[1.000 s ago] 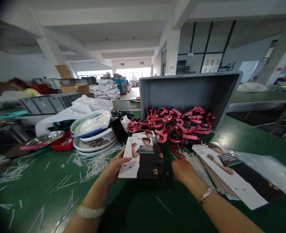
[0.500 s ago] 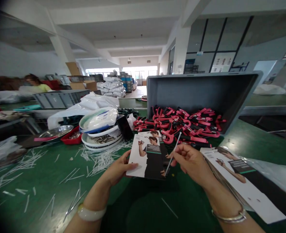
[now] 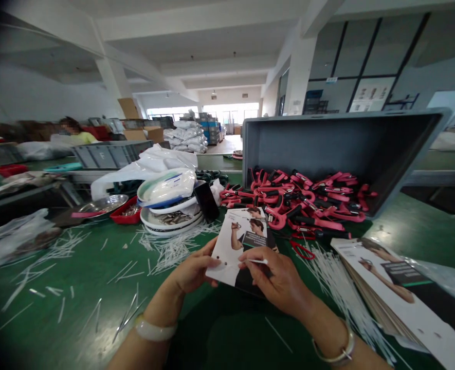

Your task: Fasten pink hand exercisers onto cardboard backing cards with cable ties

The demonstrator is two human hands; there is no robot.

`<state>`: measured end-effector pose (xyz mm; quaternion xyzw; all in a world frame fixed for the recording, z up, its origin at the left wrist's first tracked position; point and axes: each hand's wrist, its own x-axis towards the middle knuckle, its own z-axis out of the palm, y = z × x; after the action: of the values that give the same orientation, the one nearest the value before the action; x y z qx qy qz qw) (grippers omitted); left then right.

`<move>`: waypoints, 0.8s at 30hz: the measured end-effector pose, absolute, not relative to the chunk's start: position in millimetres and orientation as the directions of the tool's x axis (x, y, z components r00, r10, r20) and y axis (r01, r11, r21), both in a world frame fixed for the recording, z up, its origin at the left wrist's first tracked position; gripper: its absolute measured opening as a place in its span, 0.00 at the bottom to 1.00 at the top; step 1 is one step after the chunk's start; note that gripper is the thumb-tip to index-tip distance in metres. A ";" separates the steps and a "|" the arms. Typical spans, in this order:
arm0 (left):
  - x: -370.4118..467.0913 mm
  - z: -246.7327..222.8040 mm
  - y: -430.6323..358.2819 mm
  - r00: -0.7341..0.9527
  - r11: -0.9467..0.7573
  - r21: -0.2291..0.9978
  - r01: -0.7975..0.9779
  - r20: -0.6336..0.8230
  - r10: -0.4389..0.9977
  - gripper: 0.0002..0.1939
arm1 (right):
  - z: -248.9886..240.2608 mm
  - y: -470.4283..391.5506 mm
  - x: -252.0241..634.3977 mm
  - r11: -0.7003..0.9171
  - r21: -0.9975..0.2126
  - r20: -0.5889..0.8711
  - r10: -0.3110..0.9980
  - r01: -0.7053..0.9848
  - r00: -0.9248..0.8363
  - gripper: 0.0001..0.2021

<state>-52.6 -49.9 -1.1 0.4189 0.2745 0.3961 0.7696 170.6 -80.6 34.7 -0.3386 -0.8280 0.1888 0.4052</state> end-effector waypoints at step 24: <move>-53.9 -2.0 -49.0 0.530 0.356 0.813 -0.461 -0.069 0.845 0.38 | 61.4 -76.6 175.8 0.718 -0.574 0.358 0.653 0.395 -0.667 0.11</move>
<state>-53.9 -49.0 -2.0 0.3861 0.2488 0.4161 0.7848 175.8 -76.6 61.4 -0.2967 -0.8834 0.2307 0.2798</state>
